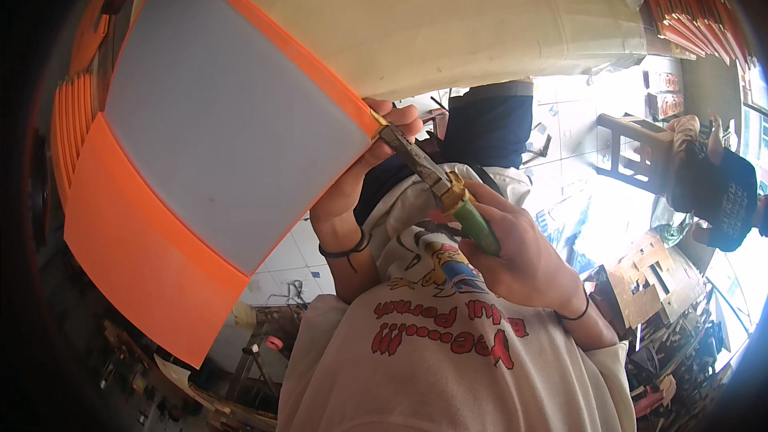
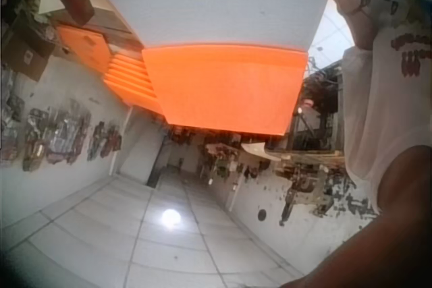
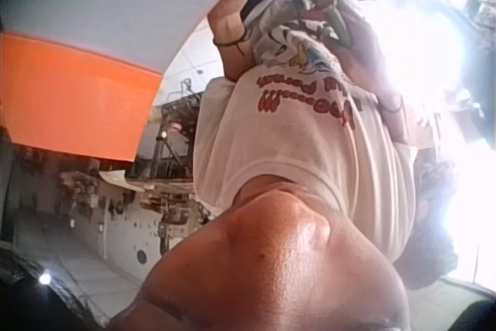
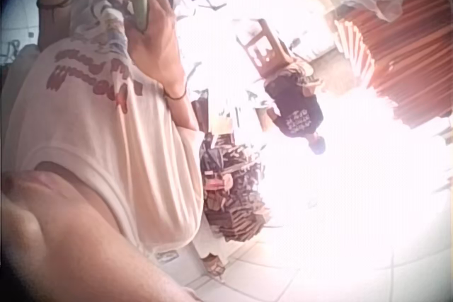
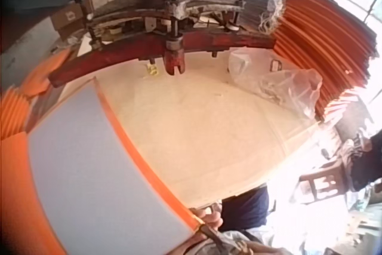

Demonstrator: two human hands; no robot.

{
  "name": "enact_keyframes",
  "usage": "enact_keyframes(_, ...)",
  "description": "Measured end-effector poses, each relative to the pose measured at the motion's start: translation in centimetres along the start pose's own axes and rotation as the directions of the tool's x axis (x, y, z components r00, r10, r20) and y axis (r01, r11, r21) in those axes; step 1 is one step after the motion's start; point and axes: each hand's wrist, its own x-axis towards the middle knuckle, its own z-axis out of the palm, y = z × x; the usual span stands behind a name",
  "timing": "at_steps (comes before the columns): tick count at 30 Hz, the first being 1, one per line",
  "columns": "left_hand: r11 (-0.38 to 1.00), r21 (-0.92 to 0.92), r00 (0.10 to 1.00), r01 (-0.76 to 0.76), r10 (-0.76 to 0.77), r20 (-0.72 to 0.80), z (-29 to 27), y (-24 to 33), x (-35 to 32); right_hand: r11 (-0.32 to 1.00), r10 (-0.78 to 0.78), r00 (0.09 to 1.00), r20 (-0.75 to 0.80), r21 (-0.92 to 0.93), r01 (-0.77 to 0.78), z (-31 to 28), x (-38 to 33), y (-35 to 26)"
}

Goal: The person attaches metal corner protectors to orange folders using pliers to crimp the metal onto the edges and corners of the plastic covers.

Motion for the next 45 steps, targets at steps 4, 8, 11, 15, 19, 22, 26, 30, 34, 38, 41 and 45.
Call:
enact_keyframes(4,0.911,-0.411,0.998,0.029,-0.003,0.063,0.1,0.5,0.4,0.998,-0.064,0.998,-0.019,0.0,0.064,0.1,0.2,0.9)
enact_keyframes(8,0.855,-0.515,0.997,0.071,-0.042,0.068,0.1,0.7,0.5,0.994,-0.053,0.996,-0.078,-0.1,0.045,0.4,0.1,1.1)
enact_keyframes(11,0.908,-0.415,0.998,0.064,-0.052,0.04,-0.4,0.3,0.3,0.994,-0.113,0.964,-0.242,-0.036,0.108,1.0,0.0,2.0)
enact_keyframes(15,0.893,-0.449,0.999,0.044,-0.03,0.039,-0.6,-0.1,0.3,0.993,-0.073,0.983,-0.169,-0.103,0.056,0.6,0.5,1.0)
enact_keyframes(19,0.875,-0.481,0.996,0.062,-0.085,-0.027,0.1,0.3,0.4,0.985,-0.021,0.997,-0.079,-0.171,0.007,-0.1,0.8,0.1)
enact_keyframes(22,0.908,-0.417,0.999,0.039,-0.036,0.016,0.6,0.5,0.7,0.976,-0.047,0.977,-0.208,0.199,0.09,1.0,0.2,1.1)
enact_keyframes(26,0.999,0.012,0.993,-0.053,0.054,-0.106,1.6,-0.3,0.1,0.989,0.144,0.988,0.063,0.02,-0.146,-1.1,0.2,0.7)
enact_keyframes(30,0.9,0.421,0.974,-0.11,0.183,-0.135,2.1,-0.9,-0.3,0.988,-0.153,0.987,0.059,-0.006,0.153,-1.7,0.2,1.5)
enact_keyframes(34,0.917,0.374,0.955,-0.141,0.225,-0.193,3.5,-1.2,-0.5,0.985,-0.166,0.983,0.084,-0.023,0.168,-2.5,-0.3,1.5)
enact_keyframes(38,0.93,0.328,0.906,-0.166,0.275,-0.322,4.1,-1.4,-0.7,0.985,-0.162,0.984,0.071,-0.042,0.166,-3.5,-0.6,2.0)
enact_keyframes(41,0.943,0.27,0.876,-0.195,0.291,-0.384,4.7,-1.6,-0.6,0.971,-0.202,0.978,0.056,-0.117,0.207,-5.3,-1.0,2.5)
enact_keyframes(45,0.898,0.413,0.792,-0.15,0.359,-0.493,5.8,-1.6,-0.5,0.969,-0.238,0.951,-0.199,-0.11,0.219,-6.8,-0.6,1.8)
